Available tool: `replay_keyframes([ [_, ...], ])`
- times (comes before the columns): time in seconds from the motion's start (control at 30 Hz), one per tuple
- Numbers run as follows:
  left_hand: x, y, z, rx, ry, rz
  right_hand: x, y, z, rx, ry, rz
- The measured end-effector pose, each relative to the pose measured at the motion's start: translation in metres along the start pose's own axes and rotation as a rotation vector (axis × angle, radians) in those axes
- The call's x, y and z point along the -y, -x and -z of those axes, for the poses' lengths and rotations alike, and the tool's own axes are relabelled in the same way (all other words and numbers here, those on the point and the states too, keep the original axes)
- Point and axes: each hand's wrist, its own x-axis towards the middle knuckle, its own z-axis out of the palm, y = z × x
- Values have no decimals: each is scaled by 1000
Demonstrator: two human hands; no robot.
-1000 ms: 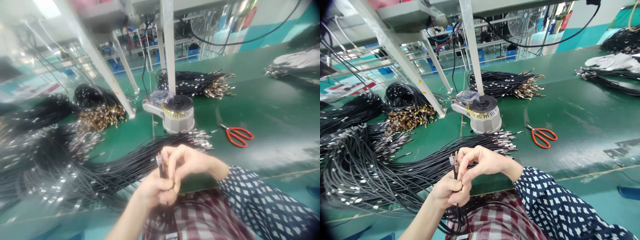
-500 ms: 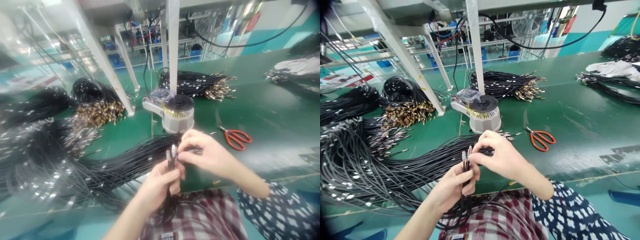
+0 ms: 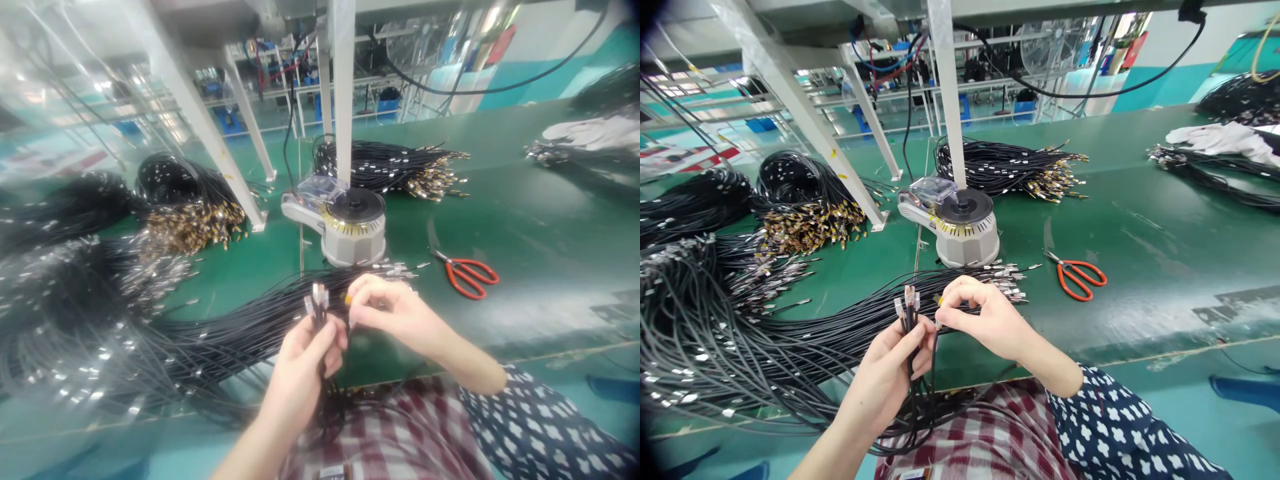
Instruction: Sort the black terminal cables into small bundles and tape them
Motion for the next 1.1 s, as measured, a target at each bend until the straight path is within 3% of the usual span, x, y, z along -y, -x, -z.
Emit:
replay_keyframes([
  [0.17,4,-2,3,105,-33,79,-1,1,-1,29,-14,8],
  [0.37,6,3,2,-25,-29,-24,-2,6,-2,-171,-236,-54],
  [0.63,8,9,1,-47,-63,-78,4,8,-8,-28,-262,-155],
  [1.1,9,10,3,11,-89,-87,17,7,2,74,-111,-96],
])
